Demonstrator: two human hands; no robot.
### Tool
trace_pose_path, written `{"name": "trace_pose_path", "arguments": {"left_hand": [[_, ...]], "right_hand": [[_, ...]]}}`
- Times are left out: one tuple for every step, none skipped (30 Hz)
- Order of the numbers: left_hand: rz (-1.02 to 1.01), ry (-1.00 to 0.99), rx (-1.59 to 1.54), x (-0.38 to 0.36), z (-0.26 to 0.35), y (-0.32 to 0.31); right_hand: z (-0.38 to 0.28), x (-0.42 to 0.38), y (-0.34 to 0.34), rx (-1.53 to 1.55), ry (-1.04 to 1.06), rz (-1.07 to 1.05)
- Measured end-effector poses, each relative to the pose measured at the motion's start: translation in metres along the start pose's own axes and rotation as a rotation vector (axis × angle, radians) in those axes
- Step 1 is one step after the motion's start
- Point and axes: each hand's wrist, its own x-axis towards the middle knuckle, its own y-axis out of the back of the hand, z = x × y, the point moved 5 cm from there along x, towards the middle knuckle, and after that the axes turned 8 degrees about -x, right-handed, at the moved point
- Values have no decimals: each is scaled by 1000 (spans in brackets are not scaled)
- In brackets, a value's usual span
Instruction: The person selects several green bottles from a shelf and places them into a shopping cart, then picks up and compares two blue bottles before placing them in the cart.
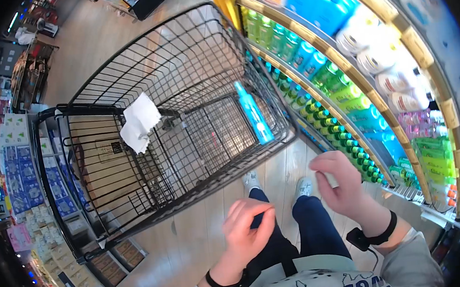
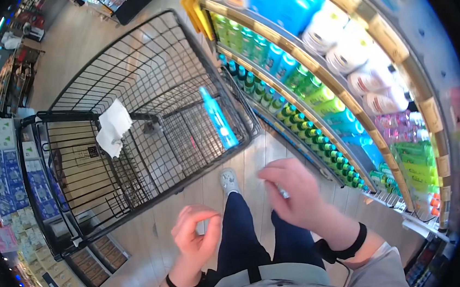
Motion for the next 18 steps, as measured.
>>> {"name": "trace_pose_path", "arguments": {"left_hand": [[18,-129,110,9,9,19],[36,-134,99,17,9,37],[60,-143,166,24,9,55],[87,-151,236,31,9,72],[73,-102,295,36,2,86],[98,-100,295,42,-5,100],[51,-29,378,47,-17,108],[2,46,460,50,-29,116],[-29,147,435,46,-40,117],[-13,151,432,47,-40,118],[-74,152,394,48,-40,114],[-138,151,351,49,-40,110],[-162,163,366,50,-39,111],[-161,161,346,51,-40,113],[-171,183,342,51,-41,114],[-187,203,337,51,-43,113],[-197,196,314,51,-43,112],[-186,187,313,51,-43,114]], "right_hand": [[-20,19,-11,-13,83,-23],[-36,35,-22,-24,165,-47],[-45,52,-33,-32,182,-58],[-48,69,-51,-108,147,-147],[-49,82,-70,-183,114,-236],[-49,91,-85,-184,136,-248],[-33,94,-104,-325,47,-420],[-16,97,-122,-468,-43,-589],[0,100,-139,-511,-158,-801],[15,102,-152,-557,-284,-1008],[21,105,-160,-602,-351,-1154],[29,105,-166,-648,-427,-1299],[50,98,-175,-696,-464,-1420],[54,99,-181,-713,-476,-1422],[55,99,-184,-764,-431,-1475],[55,96,-187,-811,-391,-1528],[55,95,-190,-814,-387,-1515],[53,96,-189,-805,-378,-1474]]}}
